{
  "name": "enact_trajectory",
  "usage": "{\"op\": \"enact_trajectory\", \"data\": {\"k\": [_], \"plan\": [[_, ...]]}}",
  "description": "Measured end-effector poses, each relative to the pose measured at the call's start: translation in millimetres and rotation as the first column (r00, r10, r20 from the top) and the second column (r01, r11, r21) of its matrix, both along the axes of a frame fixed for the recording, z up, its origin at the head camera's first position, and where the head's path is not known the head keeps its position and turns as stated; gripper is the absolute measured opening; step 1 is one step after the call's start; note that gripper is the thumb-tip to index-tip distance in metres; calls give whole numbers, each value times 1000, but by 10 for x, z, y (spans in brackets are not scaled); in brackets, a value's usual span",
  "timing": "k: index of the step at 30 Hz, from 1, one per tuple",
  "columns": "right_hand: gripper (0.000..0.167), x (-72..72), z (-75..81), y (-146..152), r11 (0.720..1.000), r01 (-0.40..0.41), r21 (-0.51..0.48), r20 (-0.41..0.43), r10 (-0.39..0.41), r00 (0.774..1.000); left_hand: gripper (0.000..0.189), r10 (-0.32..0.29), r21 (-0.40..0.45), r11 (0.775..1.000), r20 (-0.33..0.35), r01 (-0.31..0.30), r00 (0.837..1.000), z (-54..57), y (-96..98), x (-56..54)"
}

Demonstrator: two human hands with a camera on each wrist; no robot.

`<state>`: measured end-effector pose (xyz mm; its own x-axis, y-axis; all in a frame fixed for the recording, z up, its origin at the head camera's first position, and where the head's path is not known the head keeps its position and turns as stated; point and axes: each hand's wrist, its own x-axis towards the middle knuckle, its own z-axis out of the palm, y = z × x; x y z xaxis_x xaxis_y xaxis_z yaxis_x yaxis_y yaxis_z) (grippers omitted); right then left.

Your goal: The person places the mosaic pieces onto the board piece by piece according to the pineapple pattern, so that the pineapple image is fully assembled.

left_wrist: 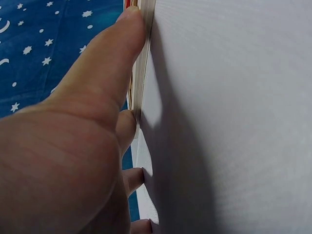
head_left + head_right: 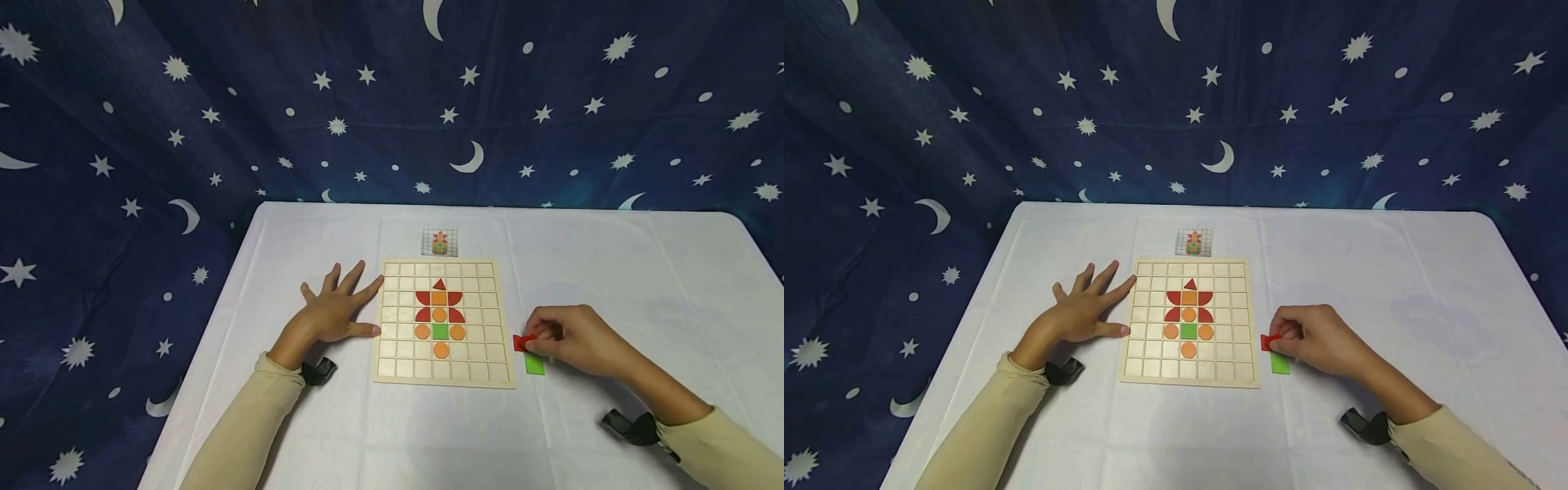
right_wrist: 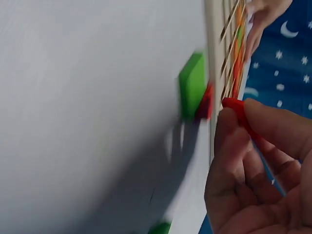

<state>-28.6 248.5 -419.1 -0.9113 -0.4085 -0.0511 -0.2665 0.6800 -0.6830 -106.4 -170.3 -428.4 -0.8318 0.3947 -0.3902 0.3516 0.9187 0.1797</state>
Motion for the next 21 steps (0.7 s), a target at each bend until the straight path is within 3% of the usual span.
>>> {"op": "enact_trajectory", "data": {"k": [8,21], "plan": [[13,35,7,-358,992,8,-130,147,11,989,101,-2,6,1000,-6,2,1000,-8,-3,2],[18,104,-101,-773,992,-43,-116,115,57,992,100,-13,0,1000,-16,13,1000,-10,-4,0]]}}
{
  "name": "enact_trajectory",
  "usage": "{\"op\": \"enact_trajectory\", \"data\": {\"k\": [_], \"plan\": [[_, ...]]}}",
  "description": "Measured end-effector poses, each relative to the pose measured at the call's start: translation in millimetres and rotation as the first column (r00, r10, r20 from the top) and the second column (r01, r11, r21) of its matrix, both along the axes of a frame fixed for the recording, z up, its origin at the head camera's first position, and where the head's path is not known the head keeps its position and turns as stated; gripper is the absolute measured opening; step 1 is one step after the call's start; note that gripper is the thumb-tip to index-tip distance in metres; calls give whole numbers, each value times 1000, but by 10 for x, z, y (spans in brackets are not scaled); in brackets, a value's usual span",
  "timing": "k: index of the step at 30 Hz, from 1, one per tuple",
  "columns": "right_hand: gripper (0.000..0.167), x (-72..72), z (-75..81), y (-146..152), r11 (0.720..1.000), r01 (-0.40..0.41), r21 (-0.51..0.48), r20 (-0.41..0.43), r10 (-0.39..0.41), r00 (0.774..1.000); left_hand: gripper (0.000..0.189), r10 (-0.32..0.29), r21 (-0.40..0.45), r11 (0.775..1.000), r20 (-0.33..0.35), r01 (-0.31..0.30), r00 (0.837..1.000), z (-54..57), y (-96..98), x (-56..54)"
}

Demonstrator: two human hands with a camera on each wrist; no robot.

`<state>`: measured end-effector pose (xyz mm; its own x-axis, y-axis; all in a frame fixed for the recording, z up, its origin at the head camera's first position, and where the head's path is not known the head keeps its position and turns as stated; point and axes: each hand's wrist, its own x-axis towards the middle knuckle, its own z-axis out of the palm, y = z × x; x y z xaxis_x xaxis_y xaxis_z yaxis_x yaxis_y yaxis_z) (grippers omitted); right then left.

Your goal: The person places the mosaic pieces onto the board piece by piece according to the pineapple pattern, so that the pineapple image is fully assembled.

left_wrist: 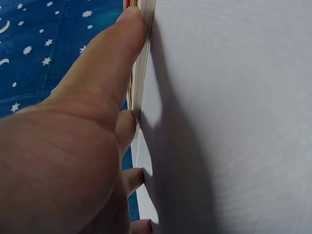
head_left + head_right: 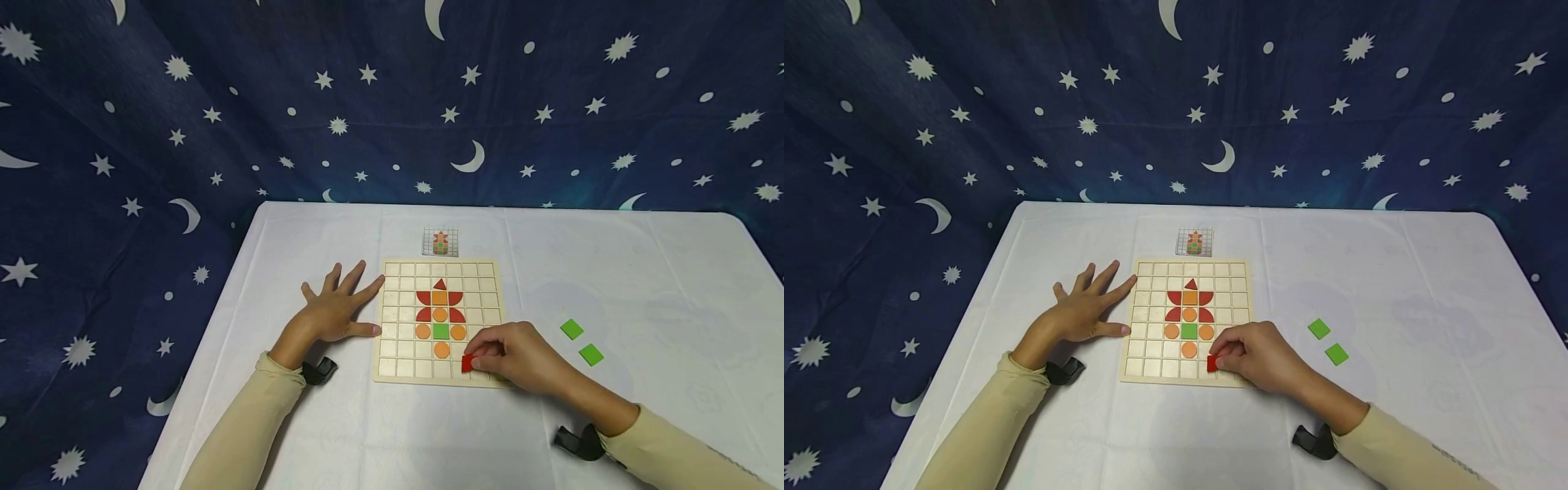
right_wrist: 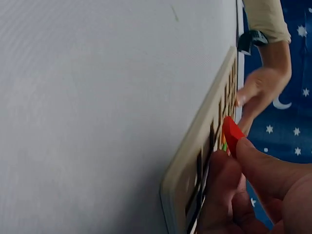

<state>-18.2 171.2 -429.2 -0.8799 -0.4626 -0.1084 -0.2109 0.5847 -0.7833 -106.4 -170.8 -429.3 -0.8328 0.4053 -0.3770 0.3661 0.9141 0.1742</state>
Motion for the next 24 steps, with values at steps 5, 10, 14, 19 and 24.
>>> {"op": "enact_trajectory", "data": {"k": [5,10,14,19,24], "plan": [[18,20,-37,-63,1000,-31,-1,-55,31,998,100,1,1,1000,1,-1,1000,-3,1,-2],[19,22,-53,-112,999,-48,15,-117,49,992,100,1,-5,1000,2,-1,1000,-4,1,-1],[21,26,-56,-151,997,-54,46,-165,61,984,100,1,-9,1000,2,-1,1000,-7,2,-2],[21,37,-57,-177,995,-58,85,-198,74,978,100,-1,-12,1000,0,1,1000,-12,3,-5],[18,35,-57,-179,994,-59,95,-212,78,974,100,3,-11,1000,4,-3,1000,-9,3,-3]]}}
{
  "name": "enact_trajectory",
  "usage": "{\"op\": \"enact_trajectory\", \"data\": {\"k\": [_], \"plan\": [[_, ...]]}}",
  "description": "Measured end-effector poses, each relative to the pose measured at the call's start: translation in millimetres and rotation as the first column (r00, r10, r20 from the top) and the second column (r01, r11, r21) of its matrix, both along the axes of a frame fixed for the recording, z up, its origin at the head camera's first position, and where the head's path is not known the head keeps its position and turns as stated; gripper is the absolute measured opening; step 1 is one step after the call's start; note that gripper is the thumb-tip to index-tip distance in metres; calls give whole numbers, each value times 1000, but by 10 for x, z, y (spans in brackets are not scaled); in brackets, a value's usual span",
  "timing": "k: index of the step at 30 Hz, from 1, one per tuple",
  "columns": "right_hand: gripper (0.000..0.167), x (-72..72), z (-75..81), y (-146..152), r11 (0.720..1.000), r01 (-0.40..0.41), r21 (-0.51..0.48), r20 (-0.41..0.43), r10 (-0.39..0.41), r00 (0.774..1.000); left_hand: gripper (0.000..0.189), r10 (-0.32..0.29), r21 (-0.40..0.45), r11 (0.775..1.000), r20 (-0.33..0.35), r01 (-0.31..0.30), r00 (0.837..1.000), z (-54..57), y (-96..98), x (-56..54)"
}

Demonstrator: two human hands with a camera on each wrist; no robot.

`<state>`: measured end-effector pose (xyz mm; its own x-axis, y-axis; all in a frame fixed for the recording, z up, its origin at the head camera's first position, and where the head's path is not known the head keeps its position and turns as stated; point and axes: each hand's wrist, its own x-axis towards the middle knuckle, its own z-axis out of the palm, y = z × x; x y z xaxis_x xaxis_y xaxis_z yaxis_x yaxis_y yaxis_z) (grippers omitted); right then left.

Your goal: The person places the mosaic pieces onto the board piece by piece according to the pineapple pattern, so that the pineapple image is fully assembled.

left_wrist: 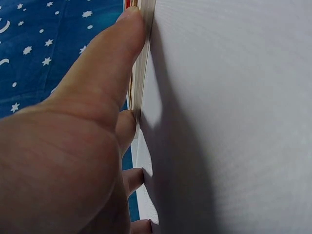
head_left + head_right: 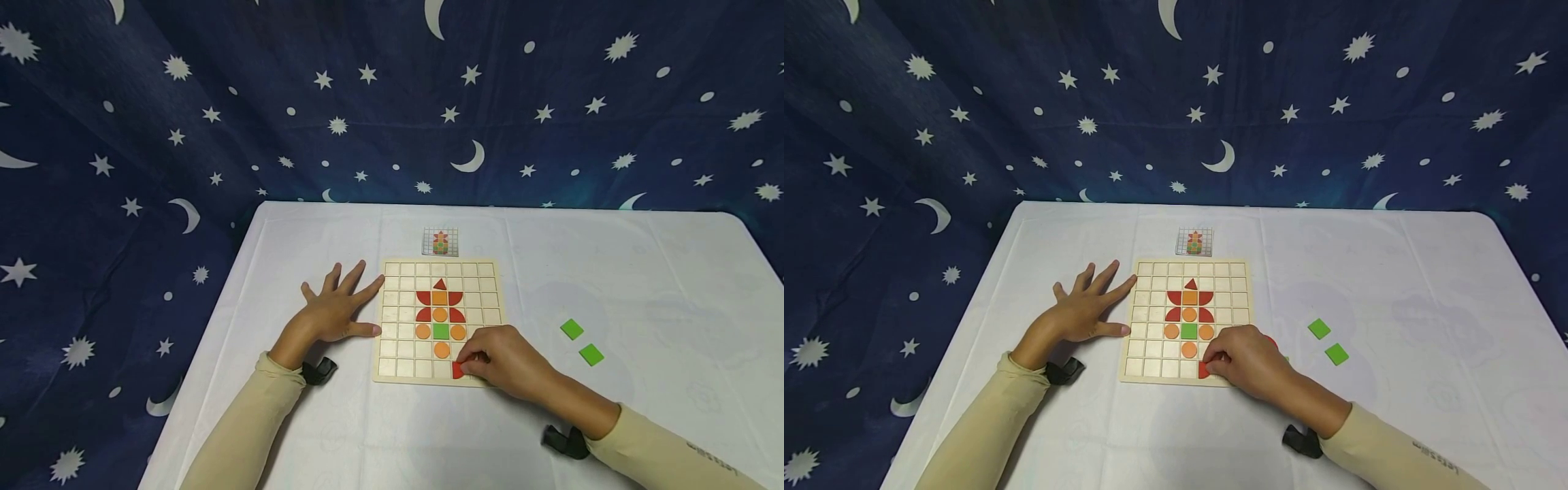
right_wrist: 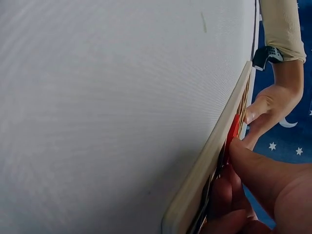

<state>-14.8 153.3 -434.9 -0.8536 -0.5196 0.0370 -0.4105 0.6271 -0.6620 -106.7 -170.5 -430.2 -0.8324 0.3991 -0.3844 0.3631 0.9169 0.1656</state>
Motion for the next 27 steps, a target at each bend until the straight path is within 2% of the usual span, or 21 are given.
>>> {"op": "enact_trajectory", "data": {"k": [18,23,27], "plan": [[17,-17,7,54,999,37,-16,10,-37,999,100,8,5,1000,3,-8,1000,11,-10,8],[13,-79,114,237,996,90,-10,-43,-90,995,101,6,7,1000,-2,-6,1000,4,-6,3],[9,-132,227,477,990,131,54,-74,-127,989,101,10,7,1000,-3,-10,1000,3,-4,2]]}}
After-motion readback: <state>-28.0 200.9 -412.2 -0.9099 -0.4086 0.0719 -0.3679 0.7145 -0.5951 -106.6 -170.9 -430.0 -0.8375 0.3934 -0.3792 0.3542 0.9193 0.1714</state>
